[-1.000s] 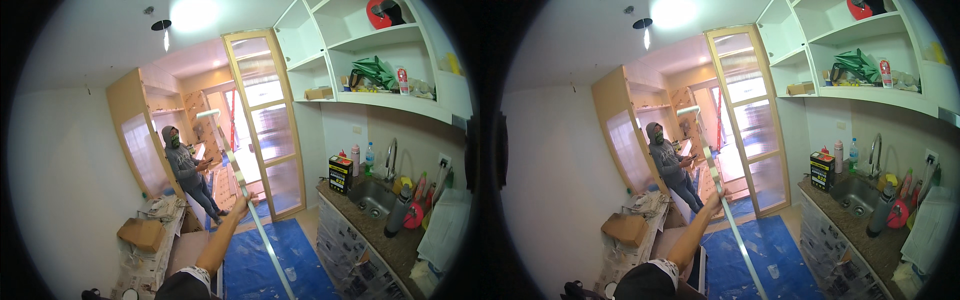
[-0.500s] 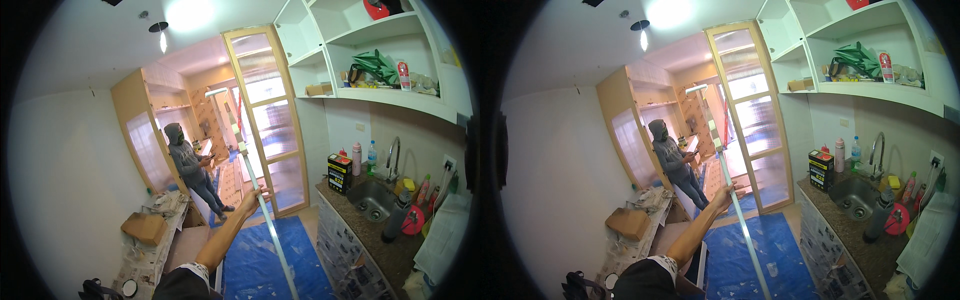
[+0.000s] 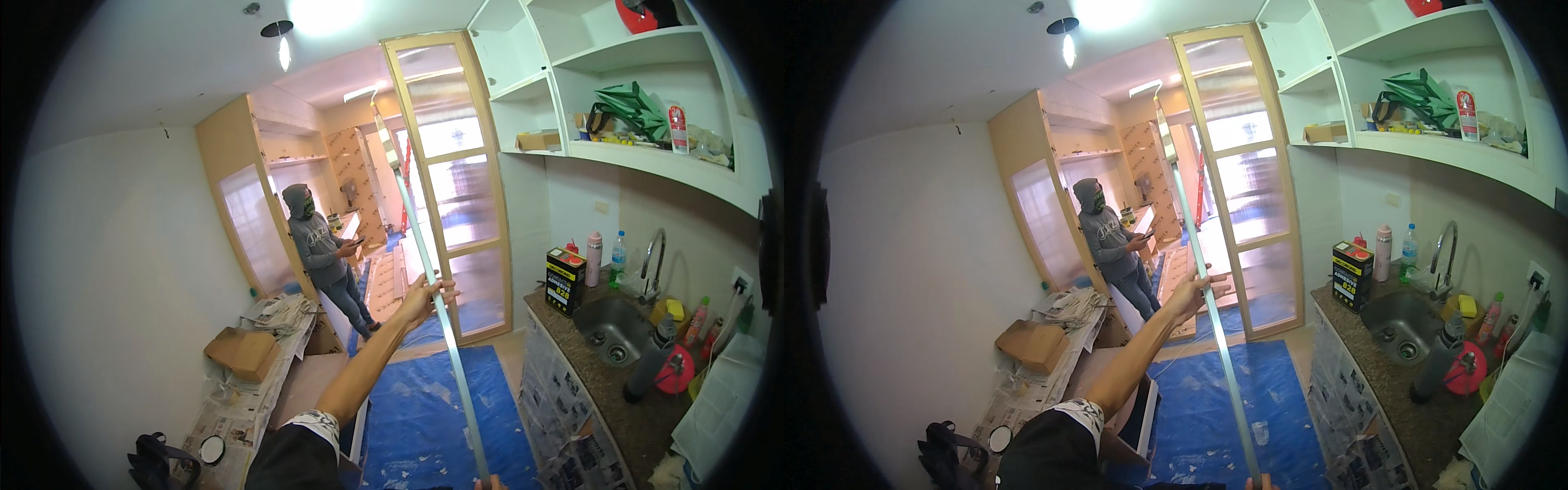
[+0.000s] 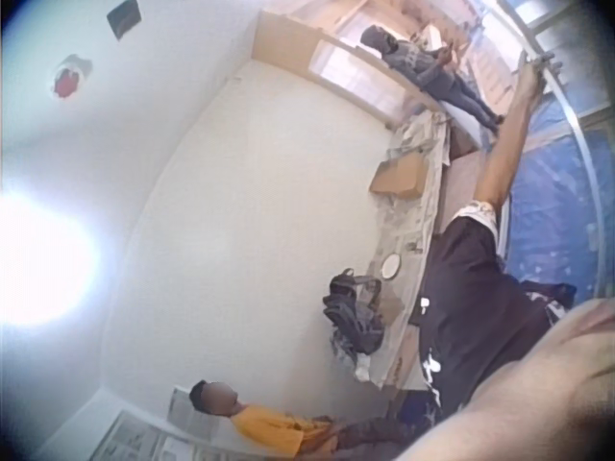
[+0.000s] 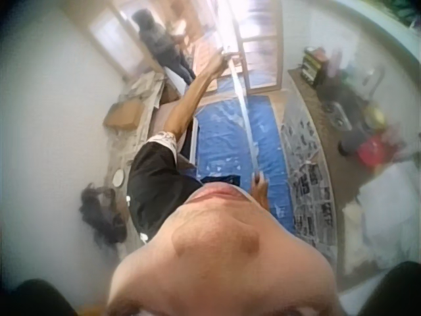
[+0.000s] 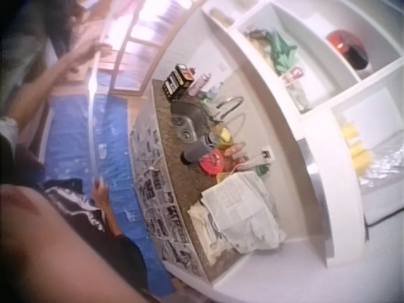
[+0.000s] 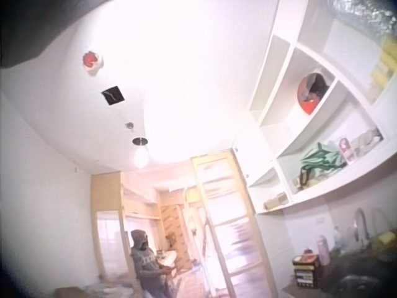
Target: The person paints a section of the ceiling using a paint roller on an extension pole, occasionally dipping the roller into a paint tray on the floor.
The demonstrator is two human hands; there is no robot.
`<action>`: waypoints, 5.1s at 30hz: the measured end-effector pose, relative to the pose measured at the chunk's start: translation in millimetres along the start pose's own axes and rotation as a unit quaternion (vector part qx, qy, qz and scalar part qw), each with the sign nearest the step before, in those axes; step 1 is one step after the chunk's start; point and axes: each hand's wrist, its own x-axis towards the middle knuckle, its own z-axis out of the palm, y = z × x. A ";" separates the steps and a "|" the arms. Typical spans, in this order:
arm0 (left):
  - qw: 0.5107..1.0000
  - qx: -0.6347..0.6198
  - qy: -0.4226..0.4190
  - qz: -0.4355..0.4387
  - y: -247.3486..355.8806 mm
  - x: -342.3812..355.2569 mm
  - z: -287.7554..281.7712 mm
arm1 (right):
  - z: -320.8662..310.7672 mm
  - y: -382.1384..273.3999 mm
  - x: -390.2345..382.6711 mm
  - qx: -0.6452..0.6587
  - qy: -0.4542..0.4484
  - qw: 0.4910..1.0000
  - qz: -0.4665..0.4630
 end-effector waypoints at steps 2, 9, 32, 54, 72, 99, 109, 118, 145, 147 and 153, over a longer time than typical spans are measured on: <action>1.000 0.016 -0.003 0.007 11.6 -4.1 6.7 | -2.5 -19.8 15.1 0.030 -0.013 0.999 0.024; 0.998 0.035 -0.020 0.038 33.3 -15.8 19.2 | -14.9 -91.4 64.4 0.092 0.006 0.996 -0.012; 0.987 0.031 -0.076 0.138 152.3 129.2 -79.3 | 75.2 -219.3 248.2 0.104 -0.024 0.978 -0.178; 0.980 0.007 -0.112 0.162 204.0 251.1 -141.0 | 133.9 -266.7 387.9 0.059 0.009 0.981 -0.185; 0.979 0.020 -0.111 0.170 233.7 306.3 -149.3 | 136.3 -288.2 443.1 0.094 0.024 0.974 -0.206; 0.954 0.135 -0.123 0.236 216.9 -25.6 55.1 | -15.3 -239.4 119.5 0.087 0.060 0.962 -0.252; 0.935 0.148 -0.182 0.267 176.0 -233.4 176.5 | -120.4 -215.8 -101.1 0.088 0.096 0.975 -0.183; 0.928 0.127 -0.269 0.224 169.0 -333.5 227.9 | -161.7 -170.2 -211.9 0.108 0.076 0.974 -0.186; 0.975 0.100 -0.150 0.132 173.9 -179.8 84.0 | -69.4 -227.3 -65.9 -0.019 0.046 0.978 -0.203; 0.979 0.109 -0.123 0.119 169.5 -146.0 51.6 | -39.3 -228.6 -31.3 0.013 0.045 0.980 -0.191; 0.985 0.125 -0.086 0.085 156.3 -6.5 -73.9 | 66.3 -244.7 99.1 0.025 0.009 0.989 -0.144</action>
